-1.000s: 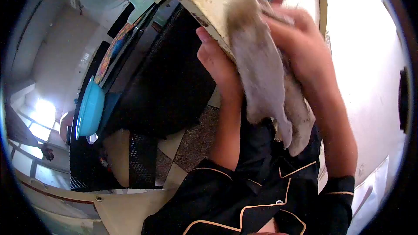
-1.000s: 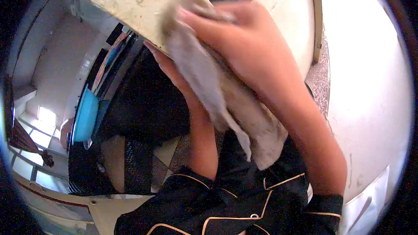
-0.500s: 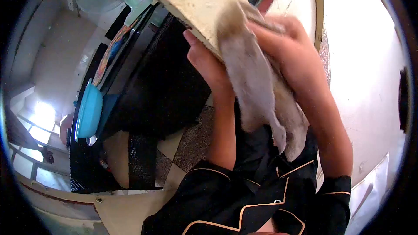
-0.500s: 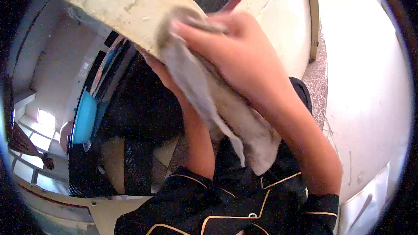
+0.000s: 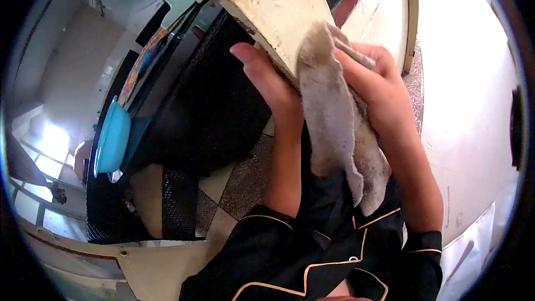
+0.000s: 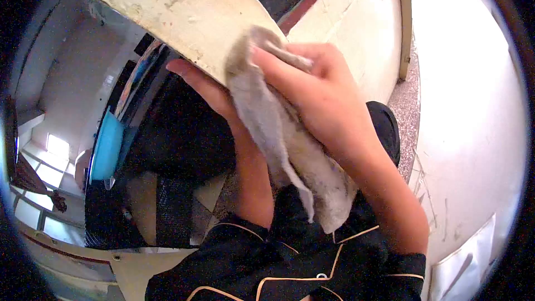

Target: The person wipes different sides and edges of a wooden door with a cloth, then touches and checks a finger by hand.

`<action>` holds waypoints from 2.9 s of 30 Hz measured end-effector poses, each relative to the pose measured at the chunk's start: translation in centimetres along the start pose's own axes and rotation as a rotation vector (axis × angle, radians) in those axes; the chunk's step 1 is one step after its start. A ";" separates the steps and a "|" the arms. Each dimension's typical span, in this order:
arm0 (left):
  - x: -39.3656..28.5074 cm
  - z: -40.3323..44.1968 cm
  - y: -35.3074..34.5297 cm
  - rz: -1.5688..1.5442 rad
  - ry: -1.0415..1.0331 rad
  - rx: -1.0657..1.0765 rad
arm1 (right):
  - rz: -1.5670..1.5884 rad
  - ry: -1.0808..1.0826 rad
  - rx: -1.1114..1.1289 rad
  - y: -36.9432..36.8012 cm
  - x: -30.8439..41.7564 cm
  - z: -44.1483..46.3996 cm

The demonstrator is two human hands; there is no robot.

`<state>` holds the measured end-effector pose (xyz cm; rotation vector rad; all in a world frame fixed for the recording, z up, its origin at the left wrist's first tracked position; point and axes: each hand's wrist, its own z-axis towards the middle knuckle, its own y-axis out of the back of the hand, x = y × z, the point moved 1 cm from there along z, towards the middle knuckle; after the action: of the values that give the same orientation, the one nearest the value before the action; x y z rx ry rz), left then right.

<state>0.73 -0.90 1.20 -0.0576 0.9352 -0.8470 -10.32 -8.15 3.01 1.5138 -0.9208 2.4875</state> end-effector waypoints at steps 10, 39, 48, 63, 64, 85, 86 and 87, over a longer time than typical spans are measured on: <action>-0.1 -0.3 0.6 -0.020 0.059 -0.062 | -0.135 -0.003 0.112 0.0 -1.7 -1.0; 0.6 0.5 -0.3 -0.037 0.002 -0.096 | -0.428 0.199 0.157 -3.0 3.0 2.4; -0.3 0.0 -0.4 0.038 0.028 -0.192 | -0.305 0.035 0.043 0.7 -2.9 -0.9; 0.4 0.4 0.7 -0.082 0.153 -0.113 | -0.264 0.188 0.069 -2.6 0.2 0.1; 0.0 0.3 0.3 -0.030 0.157 -0.148 | -0.240 0.173 0.051 -2.1 -0.6 -0.3; 2.3 0.4 1.9 -0.783 0.210 0.472 | -0.441 0.192 0.113 -3.4 3.6 2.5; 1.6 0.7 1.1 -0.592 0.184 0.265 | -0.361 0.212 0.095 -3.6 3.1 2.7; 1.4 0.7 1.0 -0.485 0.162 0.187 | -0.279 0.228 0.084 -3.7 2.9 2.8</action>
<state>2.28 -1.31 0.24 -0.0559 1.0055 -1.4022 -8.23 -7.25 8.01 1.2455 -0.5361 2.4513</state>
